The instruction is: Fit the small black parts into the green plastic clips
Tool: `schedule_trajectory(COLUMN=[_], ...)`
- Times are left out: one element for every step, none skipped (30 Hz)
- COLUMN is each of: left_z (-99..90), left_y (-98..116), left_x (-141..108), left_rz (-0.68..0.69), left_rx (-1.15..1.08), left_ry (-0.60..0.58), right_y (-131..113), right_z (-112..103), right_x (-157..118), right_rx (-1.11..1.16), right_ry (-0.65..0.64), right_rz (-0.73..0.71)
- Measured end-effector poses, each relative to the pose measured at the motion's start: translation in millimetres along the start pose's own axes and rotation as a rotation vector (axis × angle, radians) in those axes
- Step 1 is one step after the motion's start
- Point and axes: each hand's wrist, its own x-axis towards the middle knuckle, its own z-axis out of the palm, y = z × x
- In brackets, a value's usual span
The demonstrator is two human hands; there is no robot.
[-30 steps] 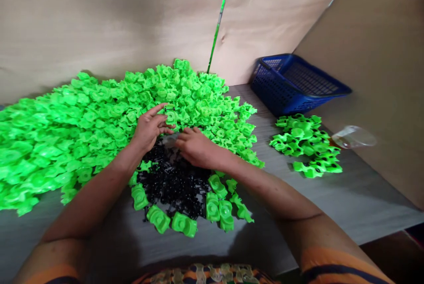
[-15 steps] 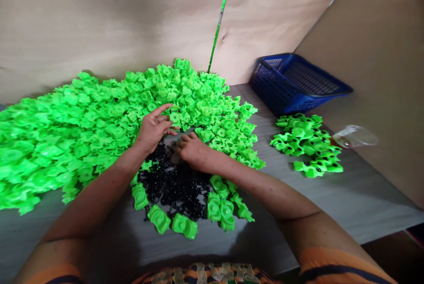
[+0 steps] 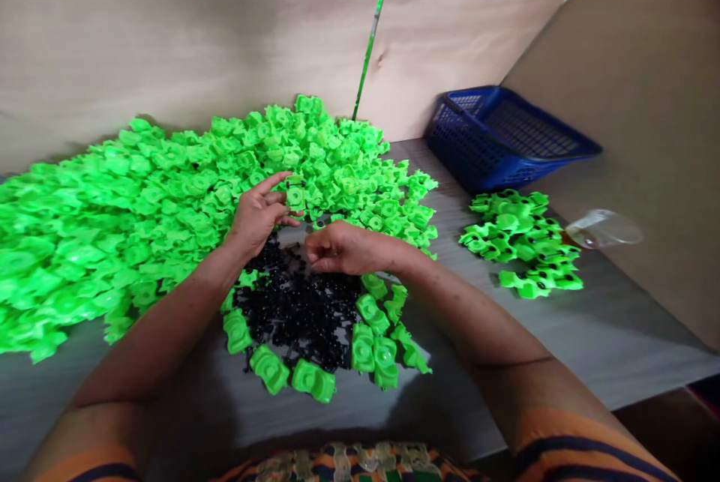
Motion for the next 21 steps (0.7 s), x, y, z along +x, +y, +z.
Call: schedule_trajectory(left_z=[0.4,0.7,1.0,1.3,1.6,2.0,2.5,3.1,3.8,4.7,5.7,6.8,8.1,9.4,10.8,12.2,13.4,14.5,15.4,16.0,16.3], left_y=[0.3,0.5,0.8,0.9,1.0,0.9,0.5,0.0,-0.7,-1.5,-2.4,-3.2,-3.9,-4.4,-4.6,-4.6,-4.3,-3.9,-3.4,-3.0,-2.6], left_x=[-0.1,0.0,0.0,0.2,0.3,0.4,0.4,0.2,-0.2,-0.8,-1.7,-2.8,-4.1,-5.6,-7.1,-8.7,-10.1,-11.4,-12.5,-13.3,-13.9], left_rz=[0.000,-0.001,-0.002,-0.002,-0.001,0.003,0.008,0.012,0.014,0.013,0.010,0.007,0.003,0.000,-0.005,-0.010,-0.017,-0.023,-0.028,-0.031,-0.032], left_rx=[-0.003,-0.007,-0.011,-0.016,-0.022,-0.028,-0.036,-0.044,-0.050,-0.053,-0.052,-0.048,-0.043,-0.040,-0.038,-0.037,-0.040,-0.044,-0.049,-0.052,-0.054], left_ry=[0.002,0.004,0.007,0.009,0.009,0.008,0.009,0.011,0.013,0.013,0.010,0.004,-0.006,-0.018,-0.029,-0.038,-0.044,-0.048,-0.051,-0.054,-0.057], right_y=[-0.6,-1.1,-1.4,-1.1,-0.3,1.1,3.0,5.5,8.1,10.7,13.1,15.0,16.3,17.0,17.0,16.6,15.9,15.2,14.7,14.5,14.8], right_z=[-0.4,-1.2,-2.2,-3.2,-4.0,-4.4,-4.3,-3.7,-2.4,-0.7,1.4,3.9,6.5,9.1,11.7,14.2,16.4,18.4,20.1,21.5,22.7], right_x=[-0.6,-1.2,-1.6,-1.7,-1.4,-0.5,0.9,2.8,5.0,7.4,9.8,11.9,13.7,15.0,15.9,16.4,16.7,16.9,16.9,17.0,17.0], right_rx=[0.055,0.111,0.166,0.224,0.282,0.337,0.381,0.410,0.421,0.413,0.389,0.350,0.302,0.249,0.194,0.138,0.085,0.035,-0.010,-0.054,-0.094], right_ry=[-0.003,0.000,0.011,0.037,0.078,0.136,0.213,0.306,0.407,0.509,0.607,0.697,0.772,0.832,0.875,0.901,0.915,0.919,0.922,0.922,0.923], right_rz=[-0.007,-0.006,-0.001,0.002,0.002,0.000,-0.002,-0.001,0.007,0.022,0.040,0.058,0.071,0.077,0.072,0.062,0.050,0.039,0.031,0.026,0.019])
